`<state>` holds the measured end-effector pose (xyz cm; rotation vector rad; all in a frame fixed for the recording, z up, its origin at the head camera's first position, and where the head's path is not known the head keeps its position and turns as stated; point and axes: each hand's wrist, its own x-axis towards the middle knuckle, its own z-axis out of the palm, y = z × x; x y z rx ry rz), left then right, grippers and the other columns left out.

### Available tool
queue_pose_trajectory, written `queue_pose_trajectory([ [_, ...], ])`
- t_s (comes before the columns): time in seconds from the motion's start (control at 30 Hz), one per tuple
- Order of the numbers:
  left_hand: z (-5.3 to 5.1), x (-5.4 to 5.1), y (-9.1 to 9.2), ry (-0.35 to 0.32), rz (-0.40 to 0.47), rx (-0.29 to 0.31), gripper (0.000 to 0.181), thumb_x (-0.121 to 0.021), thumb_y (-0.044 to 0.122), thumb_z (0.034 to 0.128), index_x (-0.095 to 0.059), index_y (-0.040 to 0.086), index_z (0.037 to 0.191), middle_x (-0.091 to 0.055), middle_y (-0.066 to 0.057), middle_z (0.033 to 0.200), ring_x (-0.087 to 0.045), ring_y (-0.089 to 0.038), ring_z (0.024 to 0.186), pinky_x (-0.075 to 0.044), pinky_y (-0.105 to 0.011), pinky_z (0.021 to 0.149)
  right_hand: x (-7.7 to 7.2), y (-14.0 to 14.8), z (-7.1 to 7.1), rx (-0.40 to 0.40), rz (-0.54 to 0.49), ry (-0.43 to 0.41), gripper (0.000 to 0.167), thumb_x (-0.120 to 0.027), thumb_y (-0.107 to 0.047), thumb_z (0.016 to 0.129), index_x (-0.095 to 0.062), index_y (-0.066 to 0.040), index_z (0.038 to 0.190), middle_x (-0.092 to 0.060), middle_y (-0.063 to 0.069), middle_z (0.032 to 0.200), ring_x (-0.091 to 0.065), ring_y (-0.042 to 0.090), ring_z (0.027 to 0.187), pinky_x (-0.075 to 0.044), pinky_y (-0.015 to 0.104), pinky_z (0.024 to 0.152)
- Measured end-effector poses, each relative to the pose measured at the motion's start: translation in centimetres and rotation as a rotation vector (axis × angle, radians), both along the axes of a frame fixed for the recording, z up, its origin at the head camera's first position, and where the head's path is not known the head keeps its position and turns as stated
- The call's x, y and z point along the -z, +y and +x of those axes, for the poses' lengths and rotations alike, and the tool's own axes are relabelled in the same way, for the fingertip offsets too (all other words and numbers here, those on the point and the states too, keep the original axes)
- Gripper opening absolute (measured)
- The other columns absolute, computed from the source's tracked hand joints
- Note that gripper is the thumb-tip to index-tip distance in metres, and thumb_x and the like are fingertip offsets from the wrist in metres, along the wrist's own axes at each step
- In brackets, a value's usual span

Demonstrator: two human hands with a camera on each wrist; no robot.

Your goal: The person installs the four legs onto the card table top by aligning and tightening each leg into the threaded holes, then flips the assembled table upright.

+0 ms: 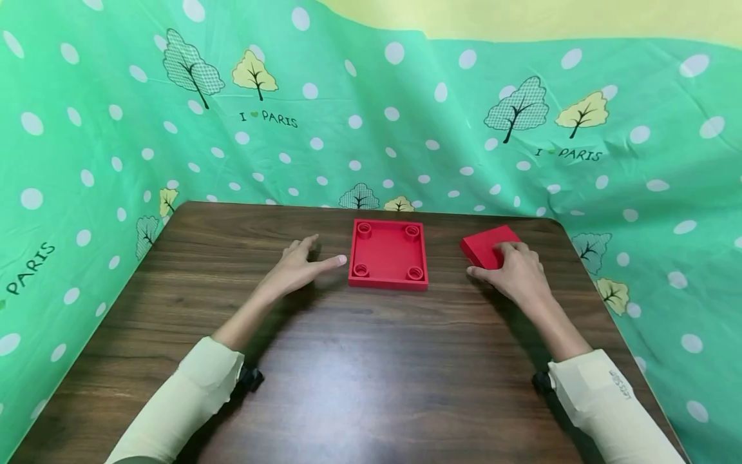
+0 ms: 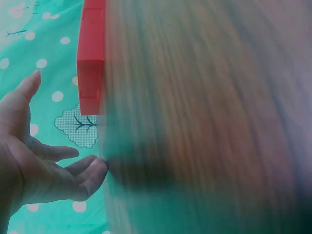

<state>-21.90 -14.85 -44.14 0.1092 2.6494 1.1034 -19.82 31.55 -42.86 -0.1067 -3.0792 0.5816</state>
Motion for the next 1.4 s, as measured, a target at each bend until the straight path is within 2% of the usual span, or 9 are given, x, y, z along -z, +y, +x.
queue_pose_trajectory([
  [0.23, -0.3, -0.1, 1.1, -0.057, 0.118, -0.022, 0.119, -0.073, 0.085, 0.0909, -0.032, 0.015, 0.178, -0.052, -0.018, 0.168, -0.054, -0.040, 0.154, -0.046, -0.065, 0.130, 0.1, 0.0, -0.1, -0.022, -0.009, 0.024, 0.082, -0.085, -0.045, 0.097, -0.057, 0.013, 0.148, -0.053, 0.042, 0.142, -0.045, 0.058, 0.123, -0.058, 0.069, 0.090],
  [0.37, -0.5, 0.1, 1.5, -0.099, 0.236, -0.041, 0.112, -0.078, 0.077, 0.0928, -0.035, 0.017, 0.177, -0.059, -0.014, 0.160, -0.070, -0.035, 0.124, -0.057, -0.053, 0.115, 0.0, 0.1, -0.2, -0.023, -0.008, 0.027, 0.081, -0.084, -0.046, 0.098, -0.058, 0.013, 0.148, -0.054, 0.041, 0.140, -0.044, 0.058, 0.124, -0.058, 0.068, 0.088],
  [0.47, -0.7, 0.4, 1.9, -0.116, 0.336, -0.044, 0.105, -0.081, 0.066, 0.0970, -0.036, 0.013, 0.176, -0.063, -0.016, 0.153, -0.071, -0.029, 0.107, -0.063, -0.042, 0.100, 0.0, 0.1, -0.3, -0.027, -0.012, 0.030, 0.080, -0.083, -0.045, 0.098, -0.059, 0.013, 0.147, -0.054, 0.041, 0.140, -0.044, 0.057, 0.124, -0.058, 0.067, 0.087],
  [0.57, -0.9, 0.6, 2.2, -0.125, 0.412, -0.045, 0.099, -0.083, 0.054, 0.1001, -0.038, 0.007, 0.175, -0.065, -0.020, 0.150, -0.070, -0.027, 0.109, -0.066, -0.036, 0.092, 0.1, 0.2, -0.3, -0.043, -0.023, 0.040, 0.076, -0.084, -0.041, 0.098, -0.061, 0.012, 0.146, -0.055, 0.040, 0.139, -0.045, 0.056, 0.122, -0.058, 0.065, 0.086],
  [0.7, -1.0, 1.0, 2.7, -0.140, 0.475, -0.049, 0.093, -0.084, 0.044, 0.1013, -0.040, 0.005, 0.172, -0.064, -0.024, 0.151, -0.071, -0.030, 0.115, -0.069, -0.038, 0.095, 0.3, 0.1, -0.3, -0.076, -0.031, 0.069, 0.067, -0.085, -0.033, 0.098, -0.065, 0.012, 0.144, -0.059, 0.039, 0.138, -0.048, 0.055, 0.122, -0.060, 0.064, 0.087],
  [0.93, -1.0, 1.6, 3.5, -0.181, 0.554, -0.036, 0.088, -0.088, 0.026, 0.0993, -0.042, 0.005, 0.171, -0.056, -0.026, 0.156, -0.081, -0.032, 0.103, -0.071, -0.042, 0.096, 0.6, -0.4, -0.3, -0.105, 0.000, 0.125, 0.055, -0.086, -0.024, 0.099, -0.072, 0.014, 0.137, -0.065, 0.040, 0.133, -0.056, 0.053, 0.119, -0.061, 0.067, 0.092],
  [1.17, -1.2, 1.9, 4.0, -0.198, 0.620, -0.025, 0.086, -0.088, 0.006, 0.0948, -0.045, 0.005, 0.169, -0.054, -0.028, 0.156, -0.076, -0.026, 0.104, -0.072, -0.039, 0.091, 0.5, -0.7, -0.4, -0.107, -0.011, 0.152, 0.043, -0.088, -0.017, 0.097, -0.078, 0.013, 0.127, -0.069, 0.037, 0.127, -0.062, 0.050, 0.113, -0.061, 0.068, 0.095],
  [1.4, -1.5, 2.3, 3.9, -0.198, 0.674, -0.004, 0.084, -0.082, -0.007, 0.0952, -0.046, 0.006, 0.169, -0.052, -0.029, 0.159, -0.070, -0.025, 0.107, -0.073, -0.040, 0.089, 0.2, -1.0, -0.5, -0.121, -0.035, 0.120, 0.039, -0.088, -0.014, 0.096, -0.080, 0.013, 0.124, -0.069, 0.036, 0.124, -0.061, 0.047, 0.111, -0.059, 0.066, 0.098],
])
